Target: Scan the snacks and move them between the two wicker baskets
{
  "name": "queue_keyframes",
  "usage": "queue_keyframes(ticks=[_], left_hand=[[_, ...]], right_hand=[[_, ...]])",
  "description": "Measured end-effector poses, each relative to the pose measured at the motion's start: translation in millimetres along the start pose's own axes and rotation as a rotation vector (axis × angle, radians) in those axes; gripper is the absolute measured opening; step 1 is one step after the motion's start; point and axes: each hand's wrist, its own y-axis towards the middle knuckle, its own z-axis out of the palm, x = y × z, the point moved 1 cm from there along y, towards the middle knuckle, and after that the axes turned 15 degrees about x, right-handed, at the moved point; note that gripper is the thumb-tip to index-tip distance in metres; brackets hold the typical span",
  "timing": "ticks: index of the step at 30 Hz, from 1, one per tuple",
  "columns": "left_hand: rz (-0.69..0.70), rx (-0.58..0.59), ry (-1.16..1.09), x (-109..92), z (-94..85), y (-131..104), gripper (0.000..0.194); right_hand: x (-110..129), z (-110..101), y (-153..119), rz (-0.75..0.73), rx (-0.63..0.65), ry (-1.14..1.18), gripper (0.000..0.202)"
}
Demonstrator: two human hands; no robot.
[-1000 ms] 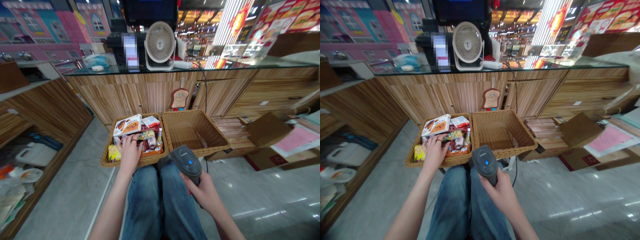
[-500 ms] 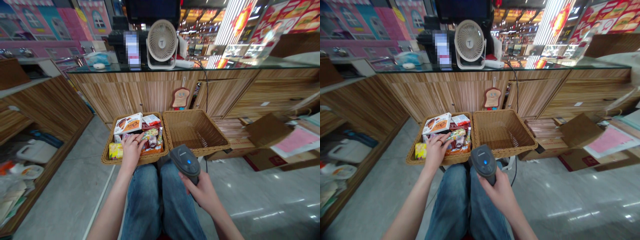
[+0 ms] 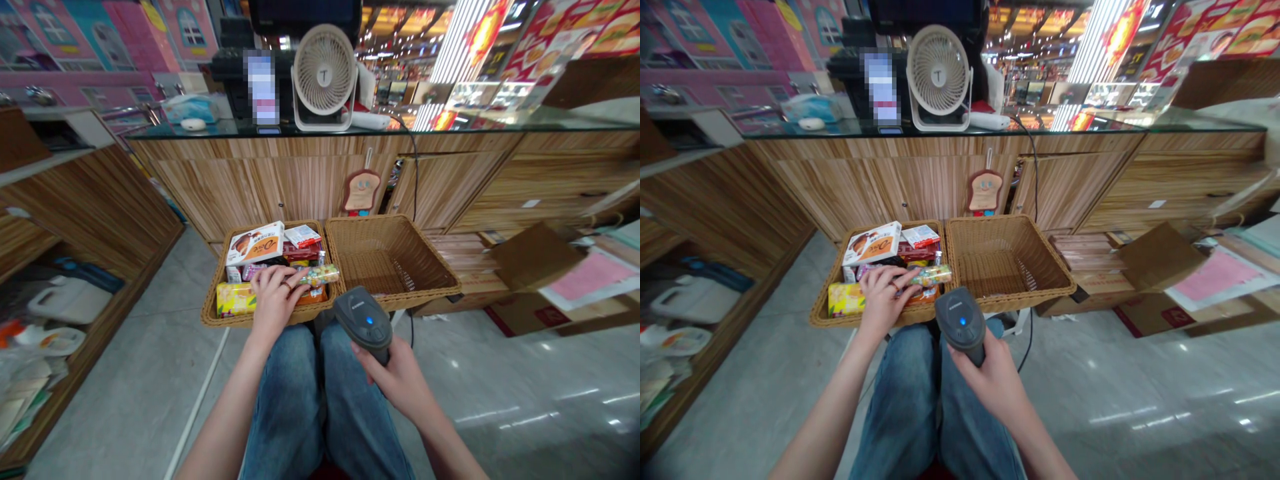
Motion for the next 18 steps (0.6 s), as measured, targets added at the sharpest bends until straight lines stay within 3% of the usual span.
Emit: queue_keyframes(ticks=[7, 18], left_hand=[[-0.030, -0.033, -0.027, -1, 0.0, 0, 0.024], [-0.021, -0.049, -0.024, -3, -1.1, 0, 0.023]], right_hand=[[-9, 8, -1, 0.021, -0.002, 0.073, 0.025], [-11, 8, 0, 0.059, 0.031, 0.145, 0.029]])
